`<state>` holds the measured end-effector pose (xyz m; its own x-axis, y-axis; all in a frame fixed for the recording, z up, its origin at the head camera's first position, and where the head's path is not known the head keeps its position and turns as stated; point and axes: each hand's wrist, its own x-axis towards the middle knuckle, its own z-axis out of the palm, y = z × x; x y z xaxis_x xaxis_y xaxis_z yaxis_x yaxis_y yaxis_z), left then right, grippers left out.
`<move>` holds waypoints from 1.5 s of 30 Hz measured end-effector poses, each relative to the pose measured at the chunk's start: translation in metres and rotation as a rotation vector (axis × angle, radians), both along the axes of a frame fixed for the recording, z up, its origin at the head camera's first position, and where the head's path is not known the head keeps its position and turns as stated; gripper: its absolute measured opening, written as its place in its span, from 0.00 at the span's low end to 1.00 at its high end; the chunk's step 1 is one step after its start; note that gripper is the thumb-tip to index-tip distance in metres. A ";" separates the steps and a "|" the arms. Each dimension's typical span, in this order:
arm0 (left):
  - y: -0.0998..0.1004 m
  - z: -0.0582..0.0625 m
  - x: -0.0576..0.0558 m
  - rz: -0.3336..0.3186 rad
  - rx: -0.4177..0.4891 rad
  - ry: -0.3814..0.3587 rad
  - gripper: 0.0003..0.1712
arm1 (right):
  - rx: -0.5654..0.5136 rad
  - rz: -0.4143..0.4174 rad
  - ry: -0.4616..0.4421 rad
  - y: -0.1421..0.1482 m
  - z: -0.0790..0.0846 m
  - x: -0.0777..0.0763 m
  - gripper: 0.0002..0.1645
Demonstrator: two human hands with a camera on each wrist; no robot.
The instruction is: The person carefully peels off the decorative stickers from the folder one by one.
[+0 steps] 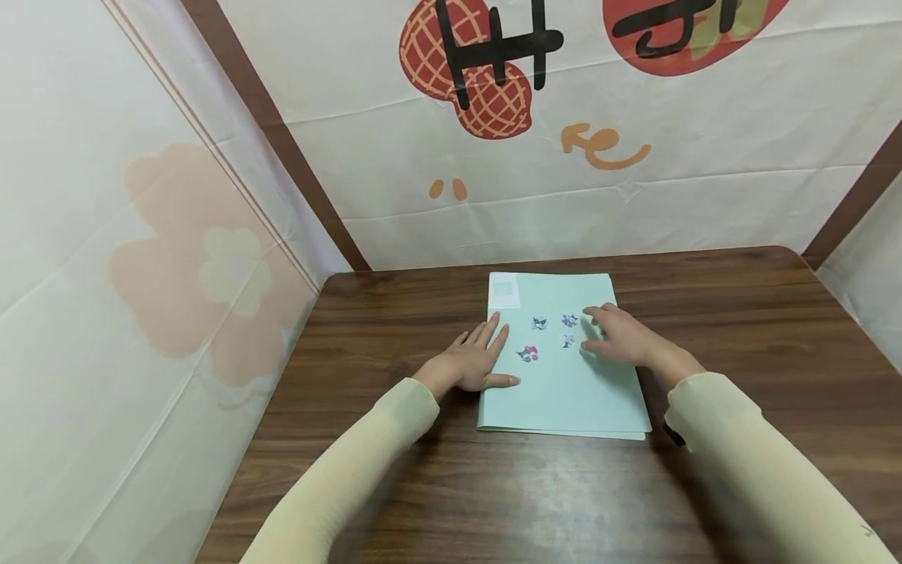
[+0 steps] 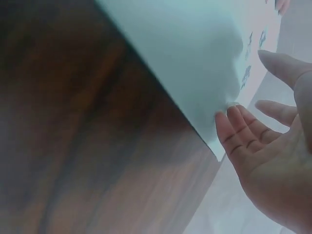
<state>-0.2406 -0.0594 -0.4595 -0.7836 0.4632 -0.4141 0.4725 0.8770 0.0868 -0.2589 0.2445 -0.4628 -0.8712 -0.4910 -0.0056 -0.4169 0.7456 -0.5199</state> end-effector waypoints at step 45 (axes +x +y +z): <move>0.006 -0.009 -0.010 0.033 -0.105 -0.017 0.60 | 0.010 -0.066 -0.077 -0.017 -0.007 -0.054 0.10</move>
